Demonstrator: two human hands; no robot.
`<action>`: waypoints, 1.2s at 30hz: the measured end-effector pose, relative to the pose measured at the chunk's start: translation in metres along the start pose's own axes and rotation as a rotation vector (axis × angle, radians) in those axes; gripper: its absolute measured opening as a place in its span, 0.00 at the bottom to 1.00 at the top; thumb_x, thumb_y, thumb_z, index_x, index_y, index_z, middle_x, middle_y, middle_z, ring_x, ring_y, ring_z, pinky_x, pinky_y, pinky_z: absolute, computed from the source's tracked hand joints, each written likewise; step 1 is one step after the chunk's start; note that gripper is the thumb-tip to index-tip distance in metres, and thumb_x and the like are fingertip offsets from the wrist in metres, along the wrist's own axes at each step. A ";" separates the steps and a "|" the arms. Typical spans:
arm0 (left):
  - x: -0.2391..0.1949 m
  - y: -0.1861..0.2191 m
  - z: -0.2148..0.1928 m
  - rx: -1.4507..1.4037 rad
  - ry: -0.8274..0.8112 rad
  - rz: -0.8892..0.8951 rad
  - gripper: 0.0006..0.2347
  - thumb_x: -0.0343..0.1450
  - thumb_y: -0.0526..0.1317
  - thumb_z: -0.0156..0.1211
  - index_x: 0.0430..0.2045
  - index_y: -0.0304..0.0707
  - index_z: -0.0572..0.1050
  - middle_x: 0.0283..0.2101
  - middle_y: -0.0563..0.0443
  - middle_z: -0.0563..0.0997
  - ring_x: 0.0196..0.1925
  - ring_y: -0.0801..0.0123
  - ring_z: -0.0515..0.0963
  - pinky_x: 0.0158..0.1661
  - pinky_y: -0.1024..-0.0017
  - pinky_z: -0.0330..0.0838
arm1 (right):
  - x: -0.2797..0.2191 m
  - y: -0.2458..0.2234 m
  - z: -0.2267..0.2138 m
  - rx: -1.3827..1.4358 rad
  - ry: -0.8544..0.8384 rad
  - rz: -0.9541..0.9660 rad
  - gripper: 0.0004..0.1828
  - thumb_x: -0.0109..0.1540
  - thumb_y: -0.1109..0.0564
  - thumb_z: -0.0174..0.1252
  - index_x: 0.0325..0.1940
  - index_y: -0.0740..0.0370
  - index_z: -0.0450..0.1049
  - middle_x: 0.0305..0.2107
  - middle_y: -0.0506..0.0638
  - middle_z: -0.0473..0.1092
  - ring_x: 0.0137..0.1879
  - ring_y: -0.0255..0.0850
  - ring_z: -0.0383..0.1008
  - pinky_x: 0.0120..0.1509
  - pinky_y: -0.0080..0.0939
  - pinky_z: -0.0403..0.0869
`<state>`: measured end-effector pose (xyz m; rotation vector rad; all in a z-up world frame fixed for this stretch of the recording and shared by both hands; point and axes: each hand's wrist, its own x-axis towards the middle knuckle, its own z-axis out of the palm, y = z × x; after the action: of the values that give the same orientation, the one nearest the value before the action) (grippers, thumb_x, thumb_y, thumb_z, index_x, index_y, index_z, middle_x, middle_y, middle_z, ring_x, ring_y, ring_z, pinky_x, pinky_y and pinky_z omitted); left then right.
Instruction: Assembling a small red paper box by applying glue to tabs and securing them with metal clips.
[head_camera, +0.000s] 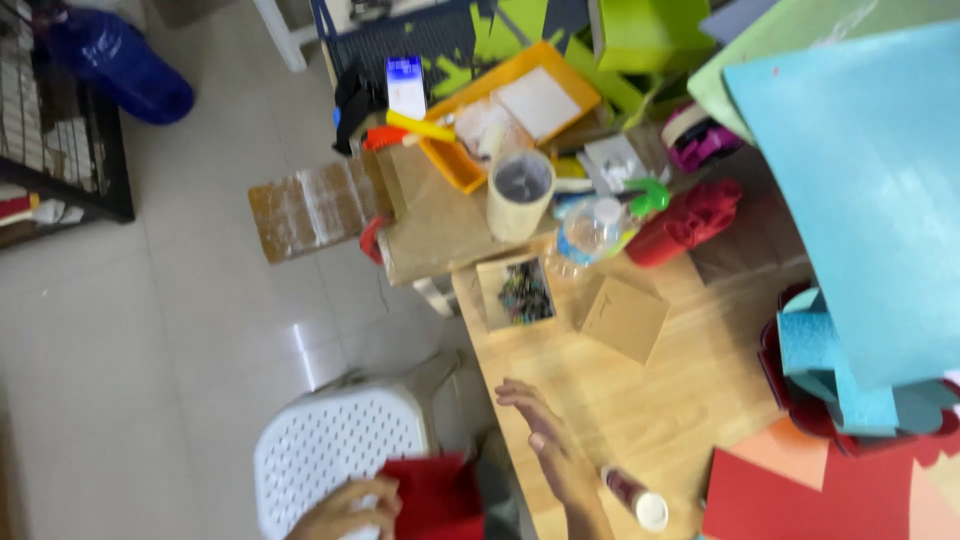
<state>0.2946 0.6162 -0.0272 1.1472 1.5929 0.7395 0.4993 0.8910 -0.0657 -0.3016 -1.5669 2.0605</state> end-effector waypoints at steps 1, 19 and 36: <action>0.007 0.036 -0.005 -0.009 -0.013 -0.023 0.07 0.70 0.50 0.70 0.32 0.54 0.84 0.60 0.57 0.75 0.72 0.67 0.70 0.67 0.65 0.57 | -0.003 -0.015 0.001 0.015 0.010 0.022 0.33 0.70 0.31 0.50 0.59 0.64 0.72 0.62 0.60 0.64 0.76 0.53 0.55 0.80 0.60 0.52; 0.094 0.201 -0.018 0.016 0.228 0.239 0.04 0.69 0.34 0.61 0.23 0.43 0.77 0.43 0.55 0.80 0.45 0.69 0.83 0.45 0.71 0.74 | -0.028 -0.123 -0.014 -0.374 0.122 -0.207 0.19 0.64 0.37 0.56 0.40 0.54 0.70 0.50 0.54 0.68 0.76 0.59 0.53 0.79 0.67 0.52; 0.143 0.268 -0.025 0.697 0.101 0.613 0.04 0.70 0.40 0.64 0.33 0.43 0.79 0.41 0.58 0.82 0.56 0.62 0.77 0.64 0.40 0.54 | -0.031 -0.166 -0.026 -0.712 0.291 -0.288 0.04 0.60 0.57 0.61 0.29 0.55 0.76 0.48 0.48 0.68 0.72 0.60 0.55 0.77 0.65 0.58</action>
<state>0.3493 0.8480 0.1627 2.1970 1.6385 0.6336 0.5833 0.9273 0.0782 -0.5605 -1.9638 1.1309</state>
